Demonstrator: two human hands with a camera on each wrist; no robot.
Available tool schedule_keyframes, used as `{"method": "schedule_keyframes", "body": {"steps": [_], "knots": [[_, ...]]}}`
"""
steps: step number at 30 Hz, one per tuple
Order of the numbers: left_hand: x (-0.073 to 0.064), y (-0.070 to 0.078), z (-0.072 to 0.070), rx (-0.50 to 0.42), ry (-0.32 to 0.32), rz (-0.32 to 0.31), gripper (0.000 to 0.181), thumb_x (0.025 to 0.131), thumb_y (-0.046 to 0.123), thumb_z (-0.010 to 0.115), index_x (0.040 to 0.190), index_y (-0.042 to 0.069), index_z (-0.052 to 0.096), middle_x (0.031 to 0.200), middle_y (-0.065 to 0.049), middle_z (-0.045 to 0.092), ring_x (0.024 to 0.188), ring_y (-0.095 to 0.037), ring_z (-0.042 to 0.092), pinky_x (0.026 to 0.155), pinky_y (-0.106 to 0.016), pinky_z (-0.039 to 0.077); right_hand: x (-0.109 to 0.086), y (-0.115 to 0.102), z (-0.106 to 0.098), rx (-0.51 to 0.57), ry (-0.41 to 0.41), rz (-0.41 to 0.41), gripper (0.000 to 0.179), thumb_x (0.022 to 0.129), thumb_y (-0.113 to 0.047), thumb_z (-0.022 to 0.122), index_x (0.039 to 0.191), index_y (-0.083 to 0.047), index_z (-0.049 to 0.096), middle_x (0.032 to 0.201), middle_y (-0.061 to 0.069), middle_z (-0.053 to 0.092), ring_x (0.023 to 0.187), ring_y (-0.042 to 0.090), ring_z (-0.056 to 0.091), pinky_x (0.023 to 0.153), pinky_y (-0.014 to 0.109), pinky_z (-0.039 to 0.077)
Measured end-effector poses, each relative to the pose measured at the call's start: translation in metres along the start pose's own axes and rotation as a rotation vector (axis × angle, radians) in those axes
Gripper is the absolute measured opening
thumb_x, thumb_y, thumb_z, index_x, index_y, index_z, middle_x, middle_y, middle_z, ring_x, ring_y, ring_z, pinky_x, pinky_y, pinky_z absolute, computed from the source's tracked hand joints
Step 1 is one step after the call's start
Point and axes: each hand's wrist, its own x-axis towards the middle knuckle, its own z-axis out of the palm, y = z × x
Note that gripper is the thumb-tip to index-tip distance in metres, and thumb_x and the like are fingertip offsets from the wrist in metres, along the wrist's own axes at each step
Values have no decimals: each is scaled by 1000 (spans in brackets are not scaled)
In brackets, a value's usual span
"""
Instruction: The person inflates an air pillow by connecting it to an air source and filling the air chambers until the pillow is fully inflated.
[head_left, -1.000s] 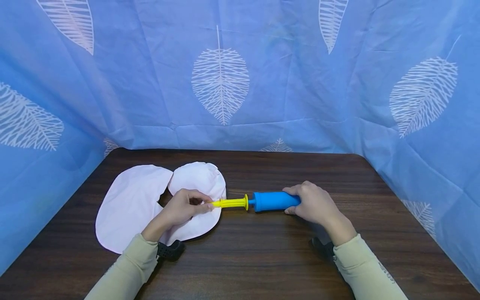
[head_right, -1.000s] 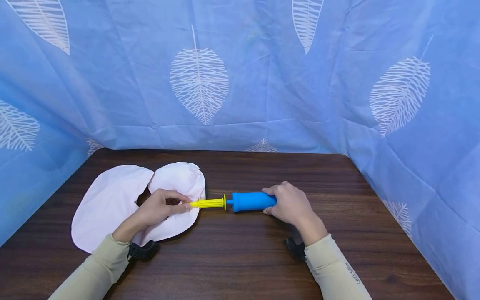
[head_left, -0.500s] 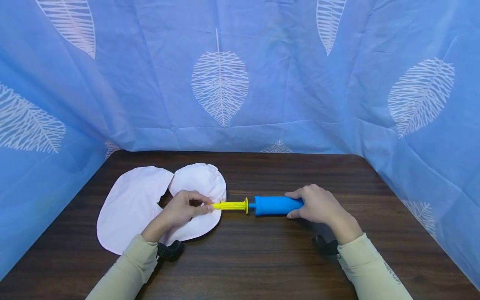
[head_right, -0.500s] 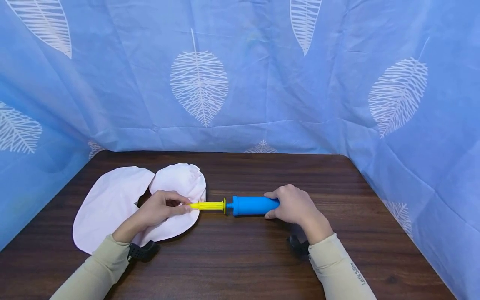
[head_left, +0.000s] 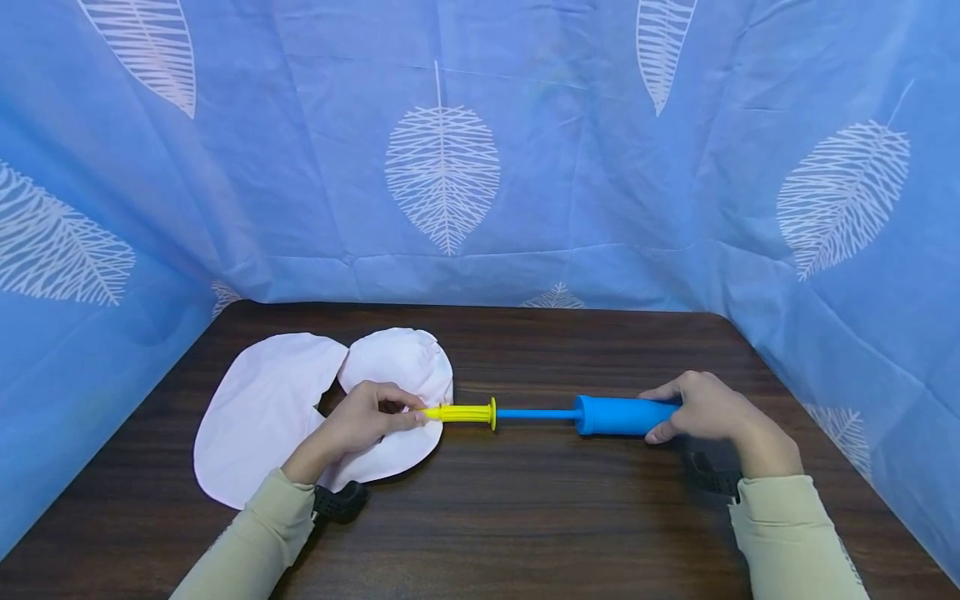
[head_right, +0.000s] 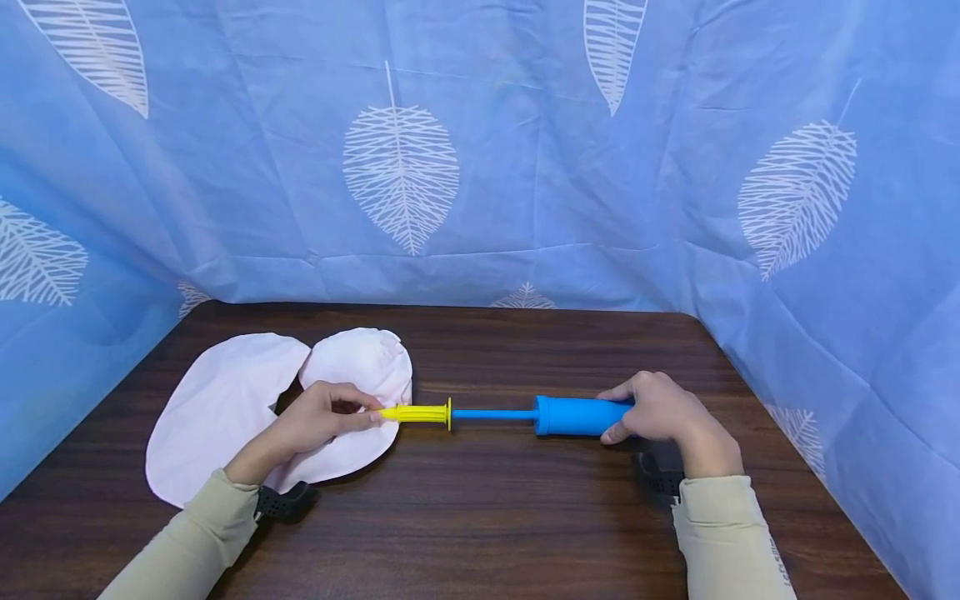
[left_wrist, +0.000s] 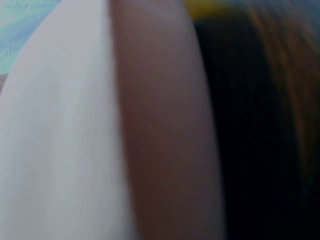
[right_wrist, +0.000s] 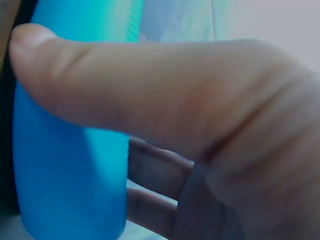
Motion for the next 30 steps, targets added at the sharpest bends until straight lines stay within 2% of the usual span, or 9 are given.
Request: {"method": "schedule_keyframes", "body": {"steps": [4,8,13,19,25,30], "knots": [[-1,-1,0,-15,-5,-12,20,92,18,85,111,13,85,88,-2,69,71,-20,53,58,-26,44,-2,4,-1,2,0,12,68,73,-37,99,131,-8,78,137,33,68,112,40,63,82,43,53],[-1,-2,-1,-25,-4,-8,20,92,17,85,111,13,85,86,-2,67,72,-19,52,59,-25,43,0,-3,2,-30,10,-10,68,74,-35,98,132,-7,77,136,31,69,111,39,65,83,48,56],[-1,-3,-1,-25,-5,-8,20,93,18,85,112,12,85,85,-2,67,74,-20,52,60,-25,42,5,-29,12,-77,35,-56,65,78,-32,97,135,-8,76,134,27,72,113,40,68,87,56,58],[0,-1,-1,-20,0,11,19,93,19,85,111,13,86,86,-2,68,78,-20,54,62,-26,44,13,-69,37,-173,149,-156,61,84,-29,93,138,-10,73,135,22,73,118,41,70,92,61,58],[0,-1,0,-9,7,-3,20,93,19,85,112,14,86,87,-2,69,80,-20,54,64,-26,45,14,-102,59,-309,250,-258,60,88,-31,90,141,-9,71,134,18,73,119,38,69,91,56,62],[-1,2,0,-17,6,-20,21,93,18,84,113,13,86,89,-3,69,75,-20,54,60,-25,45,15,-109,68,-384,293,-275,66,90,-47,86,141,-10,70,131,16,74,117,35,70,89,53,63]]}}
